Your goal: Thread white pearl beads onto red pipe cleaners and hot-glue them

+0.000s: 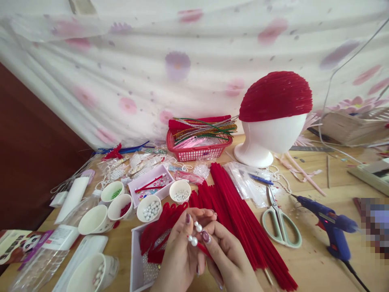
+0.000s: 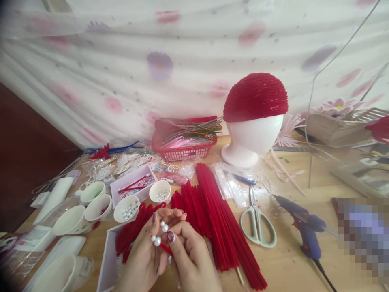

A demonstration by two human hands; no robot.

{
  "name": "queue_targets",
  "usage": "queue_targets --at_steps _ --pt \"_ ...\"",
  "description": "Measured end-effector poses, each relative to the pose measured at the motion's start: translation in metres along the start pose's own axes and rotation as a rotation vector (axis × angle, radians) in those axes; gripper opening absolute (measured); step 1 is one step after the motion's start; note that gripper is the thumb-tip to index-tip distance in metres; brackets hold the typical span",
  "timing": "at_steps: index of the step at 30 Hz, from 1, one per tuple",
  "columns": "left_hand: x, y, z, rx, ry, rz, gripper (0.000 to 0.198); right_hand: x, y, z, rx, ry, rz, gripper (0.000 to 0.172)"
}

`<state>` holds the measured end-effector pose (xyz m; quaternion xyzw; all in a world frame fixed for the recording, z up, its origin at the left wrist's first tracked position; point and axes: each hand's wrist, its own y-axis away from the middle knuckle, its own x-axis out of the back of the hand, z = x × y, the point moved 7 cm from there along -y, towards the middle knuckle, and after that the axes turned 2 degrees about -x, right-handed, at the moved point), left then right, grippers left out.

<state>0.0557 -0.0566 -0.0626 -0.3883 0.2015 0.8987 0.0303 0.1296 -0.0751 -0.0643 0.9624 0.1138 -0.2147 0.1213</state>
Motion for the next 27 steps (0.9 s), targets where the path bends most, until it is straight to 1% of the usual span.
queue_targets --at_steps 3,5,9,15,20,23,27 --pt "-0.002 -0.001 -0.001 -0.003 0.000 -0.047 0.034 0.001 -0.001 0.002 0.026 -0.007 0.021 0.045" --pt "-0.001 -0.002 -0.002 -0.011 -0.004 -0.072 0.033 0.002 -0.002 0.003 0.013 0.000 0.022 0.045" --pt "0.005 -0.003 -0.002 -0.048 -0.018 -0.055 0.027 0.002 -0.001 0.004 -0.008 0.025 0.002 0.044" --pt "0.005 -0.005 -0.002 -0.070 -0.003 -0.052 0.027 0.010 -0.001 0.014 -0.027 0.007 0.066 0.036" --pt "0.007 -0.008 -0.004 -0.080 -0.021 -0.048 0.028 0.014 -0.002 0.018 -0.025 0.030 0.091 0.039" --pt "0.008 -0.009 -0.005 -0.087 -0.013 -0.065 0.027 0.013 -0.002 0.017 -0.005 0.048 0.086 0.040" --pt "0.010 -0.008 -0.007 -0.076 -0.015 -0.054 0.028 0.013 -0.003 0.016 0.003 0.048 0.088 0.039"
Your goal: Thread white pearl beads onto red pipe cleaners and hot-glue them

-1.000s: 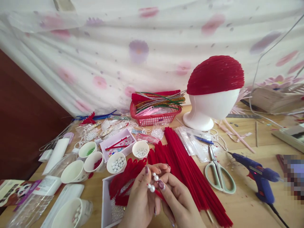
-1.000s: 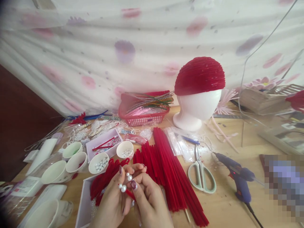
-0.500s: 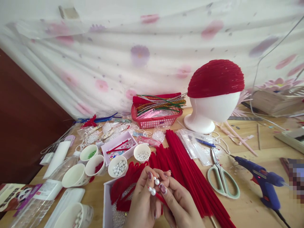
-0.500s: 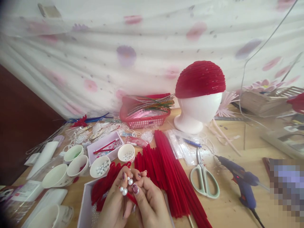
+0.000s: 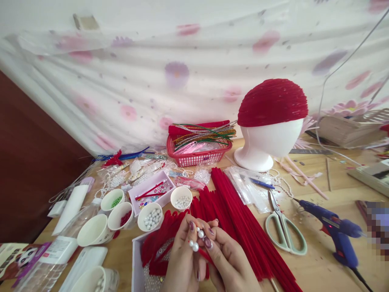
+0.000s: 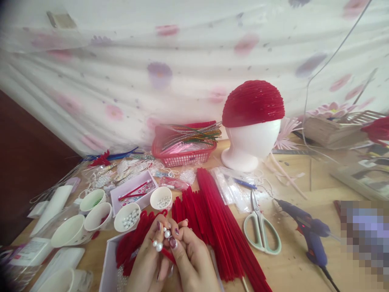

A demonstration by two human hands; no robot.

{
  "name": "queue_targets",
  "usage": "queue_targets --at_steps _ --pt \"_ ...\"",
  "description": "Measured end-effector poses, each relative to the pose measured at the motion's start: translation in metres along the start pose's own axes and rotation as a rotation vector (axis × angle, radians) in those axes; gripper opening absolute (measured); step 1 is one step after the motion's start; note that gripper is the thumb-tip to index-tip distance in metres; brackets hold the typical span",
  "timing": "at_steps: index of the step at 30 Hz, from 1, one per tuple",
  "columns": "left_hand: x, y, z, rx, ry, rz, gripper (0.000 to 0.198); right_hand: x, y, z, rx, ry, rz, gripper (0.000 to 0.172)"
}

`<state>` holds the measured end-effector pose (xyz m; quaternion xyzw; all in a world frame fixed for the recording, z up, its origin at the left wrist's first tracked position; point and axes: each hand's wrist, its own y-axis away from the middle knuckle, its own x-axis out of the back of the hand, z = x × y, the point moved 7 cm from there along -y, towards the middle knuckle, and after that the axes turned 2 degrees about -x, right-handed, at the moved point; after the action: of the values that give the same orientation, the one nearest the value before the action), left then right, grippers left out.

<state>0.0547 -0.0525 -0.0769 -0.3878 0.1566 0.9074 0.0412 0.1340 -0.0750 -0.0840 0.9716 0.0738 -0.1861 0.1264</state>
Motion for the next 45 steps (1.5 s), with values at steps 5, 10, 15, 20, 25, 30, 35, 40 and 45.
queue_targets --at_steps 5,10,15,20,25,30,35,40,45 --pt "-0.001 -0.001 0.002 -0.001 -0.005 0.011 0.028 -0.004 0.000 -0.006 0.009 0.015 -0.036 0.037" --pt "-0.003 -0.002 0.004 0.007 -0.001 0.050 0.032 -0.009 -0.003 -0.013 0.025 0.014 -0.067 0.039" --pt "0.004 -0.003 0.011 -0.054 0.060 0.101 0.040 -0.005 -0.007 -0.014 0.027 -0.016 -0.014 0.046" --pt "0.010 0.002 0.021 -0.150 -0.057 0.037 0.025 -0.004 -0.005 -0.013 0.044 -0.028 -0.013 0.041" --pt "0.013 0.008 0.022 -0.138 -0.108 0.106 0.028 -0.010 -0.003 -0.010 0.021 -0.064 -0.092 0.038" --pt "0.011 0.011 0.020 -0.102 -0.087 0.117 0.033 -0.013 -0.003 -0.010 0.045 -0.047 -0.100 0.038" --pt "0.017 0.013 0.016 -0.082 -0.089 0.119 0.036 -0.015 0.000 -0.008 0.053 -0.043 -0.099 0.042" --pt "0.013 0.019 0.013 -0.040 -0.173 0.088 0.044 -0.014 -0.001 -0.001 0.044 -0.017 -0.082 0.045" --pt "0.006 0.025 0.014 -0.023 -0.324 0.041 0.041 -0.011 0.002 -0.001 0.060 -0.004 -0.053 0.049"
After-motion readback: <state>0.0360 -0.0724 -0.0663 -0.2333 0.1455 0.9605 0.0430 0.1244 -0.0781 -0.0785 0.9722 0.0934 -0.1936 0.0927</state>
